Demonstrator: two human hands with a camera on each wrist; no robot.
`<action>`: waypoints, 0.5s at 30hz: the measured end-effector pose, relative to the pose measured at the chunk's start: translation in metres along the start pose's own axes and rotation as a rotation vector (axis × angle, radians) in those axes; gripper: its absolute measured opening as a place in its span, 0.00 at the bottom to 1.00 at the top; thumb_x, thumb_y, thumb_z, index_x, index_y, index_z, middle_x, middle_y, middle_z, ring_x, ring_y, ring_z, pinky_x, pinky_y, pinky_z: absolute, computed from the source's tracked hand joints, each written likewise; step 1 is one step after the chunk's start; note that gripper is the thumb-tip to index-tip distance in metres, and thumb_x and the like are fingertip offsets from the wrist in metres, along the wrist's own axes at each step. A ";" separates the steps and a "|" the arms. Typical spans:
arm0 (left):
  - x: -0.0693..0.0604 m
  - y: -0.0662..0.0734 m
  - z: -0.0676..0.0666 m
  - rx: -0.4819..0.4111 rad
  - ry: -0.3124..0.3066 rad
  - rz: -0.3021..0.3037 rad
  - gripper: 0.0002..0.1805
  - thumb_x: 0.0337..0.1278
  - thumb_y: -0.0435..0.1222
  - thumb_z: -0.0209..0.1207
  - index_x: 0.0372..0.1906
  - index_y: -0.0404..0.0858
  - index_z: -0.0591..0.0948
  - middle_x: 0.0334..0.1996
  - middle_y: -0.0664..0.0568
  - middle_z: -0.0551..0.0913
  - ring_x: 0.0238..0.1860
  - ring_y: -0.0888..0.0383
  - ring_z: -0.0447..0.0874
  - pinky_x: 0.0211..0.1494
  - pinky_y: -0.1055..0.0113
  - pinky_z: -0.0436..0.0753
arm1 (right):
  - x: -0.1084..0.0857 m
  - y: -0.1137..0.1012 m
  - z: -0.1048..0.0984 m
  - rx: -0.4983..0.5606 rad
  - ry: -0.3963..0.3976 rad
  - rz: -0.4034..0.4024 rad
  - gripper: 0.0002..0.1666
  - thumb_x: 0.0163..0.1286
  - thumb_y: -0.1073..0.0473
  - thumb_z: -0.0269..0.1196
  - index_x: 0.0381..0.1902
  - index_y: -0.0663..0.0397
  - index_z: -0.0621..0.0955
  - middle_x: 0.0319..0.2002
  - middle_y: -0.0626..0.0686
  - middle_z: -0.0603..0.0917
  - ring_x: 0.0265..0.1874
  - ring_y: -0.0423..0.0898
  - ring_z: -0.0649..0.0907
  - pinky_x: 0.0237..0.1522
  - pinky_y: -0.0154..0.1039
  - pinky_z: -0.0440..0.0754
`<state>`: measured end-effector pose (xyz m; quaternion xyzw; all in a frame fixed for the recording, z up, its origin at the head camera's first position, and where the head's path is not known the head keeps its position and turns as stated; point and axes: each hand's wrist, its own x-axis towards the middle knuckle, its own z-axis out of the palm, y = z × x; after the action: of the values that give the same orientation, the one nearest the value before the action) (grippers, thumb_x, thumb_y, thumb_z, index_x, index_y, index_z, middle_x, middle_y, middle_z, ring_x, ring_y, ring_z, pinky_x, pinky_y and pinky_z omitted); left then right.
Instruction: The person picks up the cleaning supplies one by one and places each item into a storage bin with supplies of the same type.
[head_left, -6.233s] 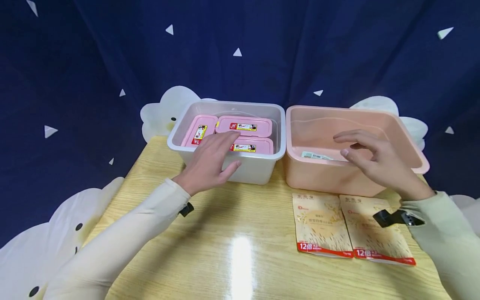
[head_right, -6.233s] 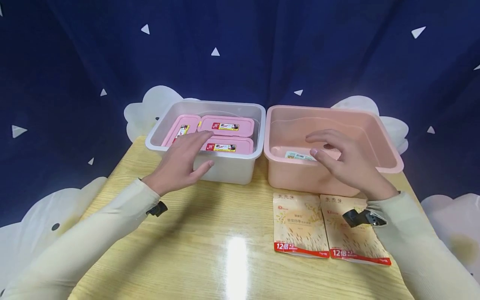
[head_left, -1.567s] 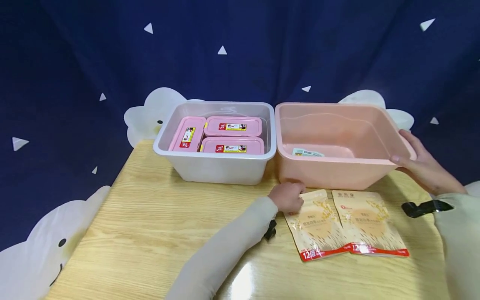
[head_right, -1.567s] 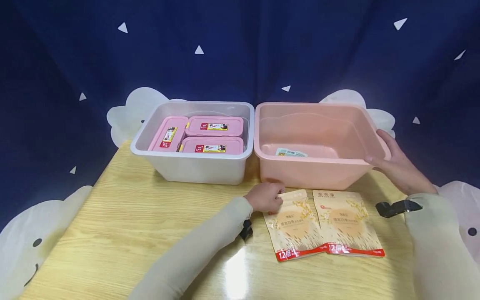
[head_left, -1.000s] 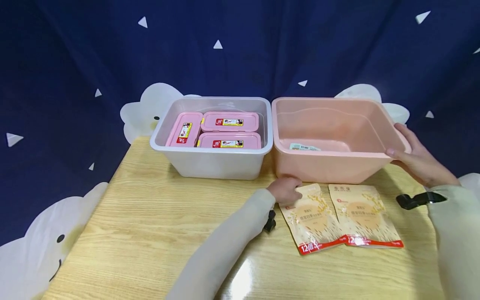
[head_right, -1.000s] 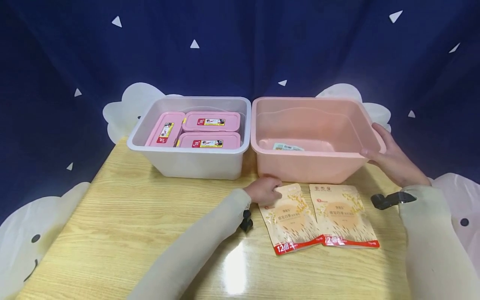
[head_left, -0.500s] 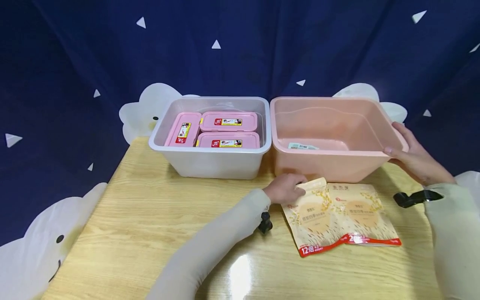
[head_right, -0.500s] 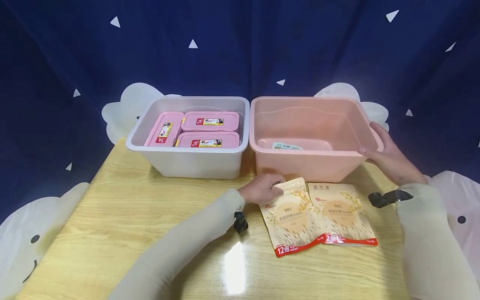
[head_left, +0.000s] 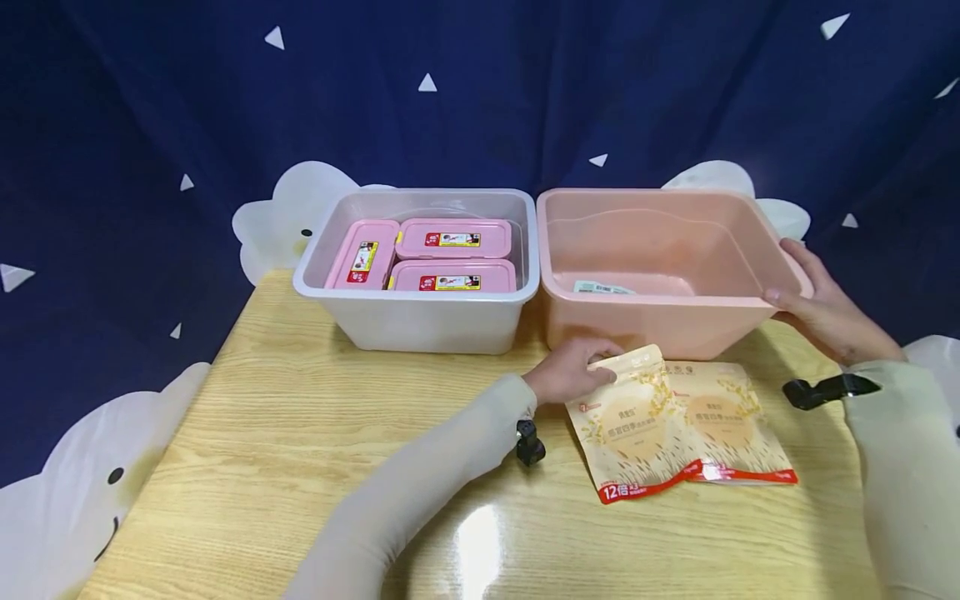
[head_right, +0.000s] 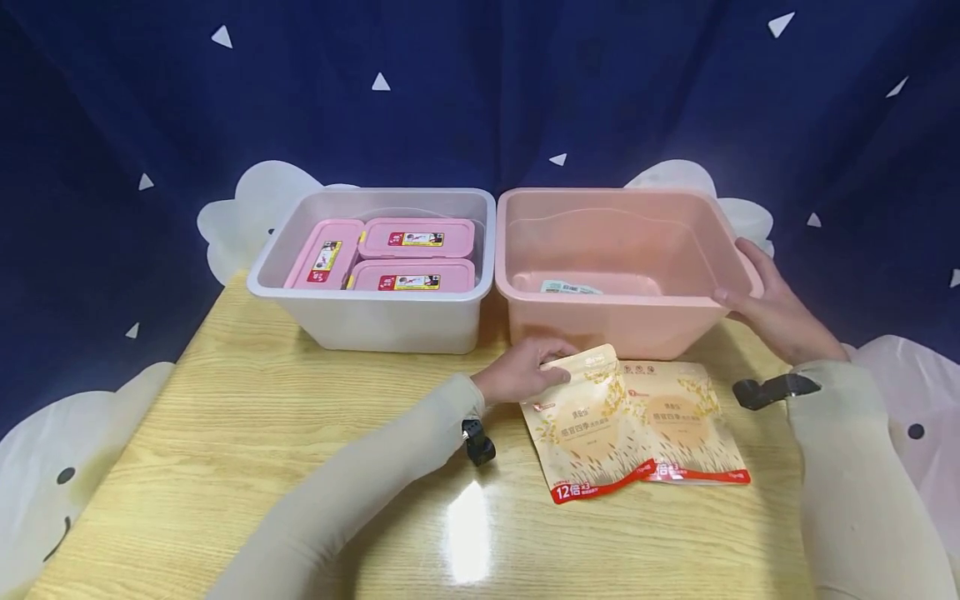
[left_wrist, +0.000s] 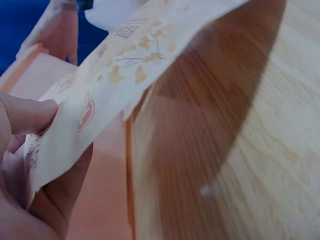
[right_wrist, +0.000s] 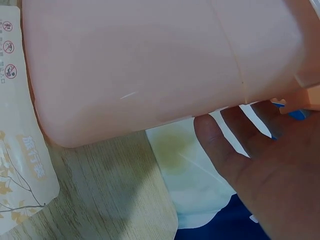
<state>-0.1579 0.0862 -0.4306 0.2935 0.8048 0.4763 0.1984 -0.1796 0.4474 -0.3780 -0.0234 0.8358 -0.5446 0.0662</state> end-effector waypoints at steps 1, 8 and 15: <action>-0.001 0.002 -0.002 -0.016 0.002 -0.002 0.19 0.63 0.31 0.60 0.59 0.39 0.80 0.44 0.48 0.88 0.27 0.70 0.81 0.36 0.78 0.82 | 0.002 -0.001 0.001 0.001 -0.004 -0.003 0.50 0.75 0.58 0.54 0.78 0.24 0.37 0.74 0.44 0.49 0.58 0.33 0.64 0.42 0.17 0.73; -0.010 0.019 -0.008 -0.024 -0.001 0.002 0.21 0.62 0.32 0.63 0.60 0.42 0.79 0.44 0.50 0.87 0.29 0.69 0.82 0.35 0.76 0.83 | 0.005 0.000 0.002 0.031 -0.012 -0.016 0.50 0.75 0.60 0.54 0.79 0.26 0.37 0.72 0.40 0.51 0.55 0.31 0.66 0.42 0.17 0.75; -0.012 0.031 -0.016 0.063 -0.012 0.056 0.21 0.63 0.34 0.62 0.61 0.44 0.79 0.45 0.51 0.88 0.35 0.71 0.81 0.40 0.81 0.79 | 0.002 0.005 0.001 0.191 -0.022 -0.053 0.50 0.74 0.64 0.54 0.79 0.28 0.39 0.72 0.40 0.51 0.56 0.32 0.66 0.42 0.18 0.76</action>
<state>-0.1496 0.0790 -0.3953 0.3250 0.8095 0.4544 0.1806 -0.1815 0.4481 -0.3833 -0.0451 0.7785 -0.6229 0.0630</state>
